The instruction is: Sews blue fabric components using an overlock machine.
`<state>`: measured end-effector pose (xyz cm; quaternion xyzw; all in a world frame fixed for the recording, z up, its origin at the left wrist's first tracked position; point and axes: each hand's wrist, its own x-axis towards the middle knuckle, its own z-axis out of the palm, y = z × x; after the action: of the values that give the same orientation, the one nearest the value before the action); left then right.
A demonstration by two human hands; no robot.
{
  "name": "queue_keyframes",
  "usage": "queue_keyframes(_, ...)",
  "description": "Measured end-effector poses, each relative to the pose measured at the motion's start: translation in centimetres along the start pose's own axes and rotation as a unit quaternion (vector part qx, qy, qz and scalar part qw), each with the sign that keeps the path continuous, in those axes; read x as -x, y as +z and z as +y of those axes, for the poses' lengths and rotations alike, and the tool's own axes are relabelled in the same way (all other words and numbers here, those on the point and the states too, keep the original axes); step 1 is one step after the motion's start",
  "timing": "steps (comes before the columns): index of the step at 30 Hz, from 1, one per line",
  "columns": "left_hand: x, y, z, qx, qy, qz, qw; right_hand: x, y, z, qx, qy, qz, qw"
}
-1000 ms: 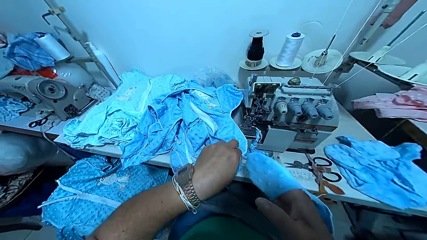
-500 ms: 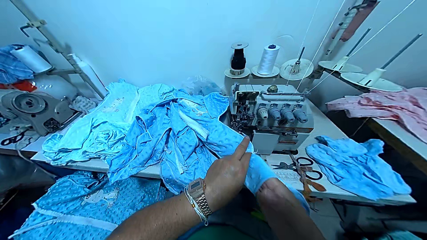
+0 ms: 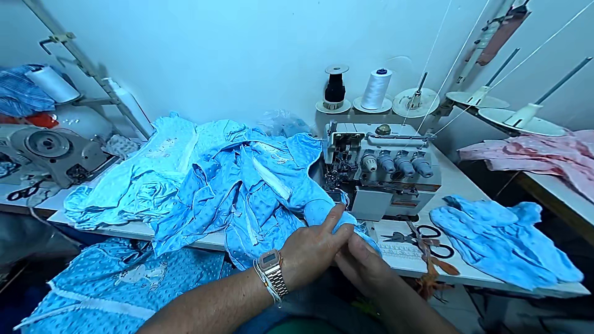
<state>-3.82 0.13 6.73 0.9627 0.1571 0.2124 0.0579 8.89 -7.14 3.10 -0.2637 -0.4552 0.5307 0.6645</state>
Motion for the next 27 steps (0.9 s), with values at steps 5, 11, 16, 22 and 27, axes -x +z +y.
queue_keyframes(5,-0.5,-1.8,-0.9,-0.004,0.031,-0.073,0.997,-1.7,0.2,-0.3,-0.124,0.036,0.010,0.992)
queue_keyframes(11,1.8,1.4,-2.9,-0.034,-0.028,0.329,0.943,-3.7,1.2,-2.0,-0.269,-0.032,0.000,0.963)
queue_keyframes(16,2.3,2.6,-3.3,0.012,-0.083,0.344,0.935,-4.2,3.0,-1.3,-0.316,-0.049,0.022,0.947)
queue_keyframes(22,3.0,2.9,-4.0,0.049,0.044,0.340,0.938,-4.4,3.6,-1.6,-0.337,-0.060,0.032,0.939)
queue_keyframes(27,3.7,4.2,-2.1,0.377,-0.031,0.253,0.890,-4.3,4.7,-1.7,-0.337,-0.054,0.056,0.938)
